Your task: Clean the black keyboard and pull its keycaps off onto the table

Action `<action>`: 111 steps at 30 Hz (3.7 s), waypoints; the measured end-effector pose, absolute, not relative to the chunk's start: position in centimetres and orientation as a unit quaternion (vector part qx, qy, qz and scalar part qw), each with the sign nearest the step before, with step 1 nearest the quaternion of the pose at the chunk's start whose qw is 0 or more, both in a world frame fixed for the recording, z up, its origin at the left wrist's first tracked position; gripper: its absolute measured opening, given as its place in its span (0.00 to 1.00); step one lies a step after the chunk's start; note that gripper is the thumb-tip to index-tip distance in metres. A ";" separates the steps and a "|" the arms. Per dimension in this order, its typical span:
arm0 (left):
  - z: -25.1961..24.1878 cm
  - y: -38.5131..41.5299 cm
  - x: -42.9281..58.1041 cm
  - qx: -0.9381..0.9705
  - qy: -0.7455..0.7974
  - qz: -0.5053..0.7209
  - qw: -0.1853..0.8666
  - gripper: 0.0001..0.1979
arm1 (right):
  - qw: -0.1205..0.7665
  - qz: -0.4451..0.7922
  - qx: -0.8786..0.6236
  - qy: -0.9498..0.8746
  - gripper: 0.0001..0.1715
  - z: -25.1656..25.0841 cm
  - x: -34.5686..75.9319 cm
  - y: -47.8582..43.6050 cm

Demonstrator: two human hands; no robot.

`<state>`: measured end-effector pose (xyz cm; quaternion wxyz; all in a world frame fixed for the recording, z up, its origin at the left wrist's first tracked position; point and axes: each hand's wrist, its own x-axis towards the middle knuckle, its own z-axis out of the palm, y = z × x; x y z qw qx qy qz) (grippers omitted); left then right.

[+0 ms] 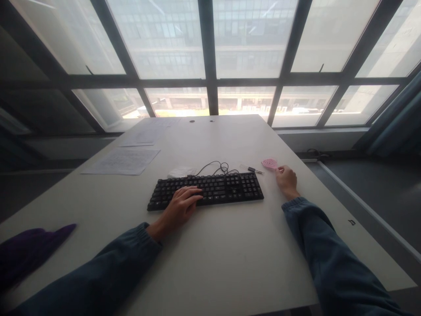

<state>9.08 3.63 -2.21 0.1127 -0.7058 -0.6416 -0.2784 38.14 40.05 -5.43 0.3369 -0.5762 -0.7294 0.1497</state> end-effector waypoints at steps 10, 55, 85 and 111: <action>-2.0 3.6 9.3 -0.702 -0.640 -0.291 0.116 0.16 | 0.241 0.032 -0.558 -0.793 0.18 -5.1 37.8 38.6; -1.9 8.0 -8.9 -0.326 -0.817 -0.448 -0.158 0.20 | 0.455 0.070 -0.184 -0.868 0.10 -2.5 32.1 30.8; 6.5 7.5 7.4 -0.505 -0.643 -0.537 -0.207 0.18 | 0.246 0.790 -0.133 -0.546 0.31 0.8 21.9 18.9; -1.3 -2.2 -2.6 -0.477 -0.771 -0.396 -0.148 0.37 | 0.505 0.392 -0.289 -0.712 0.16 -0.4 20.9 20.5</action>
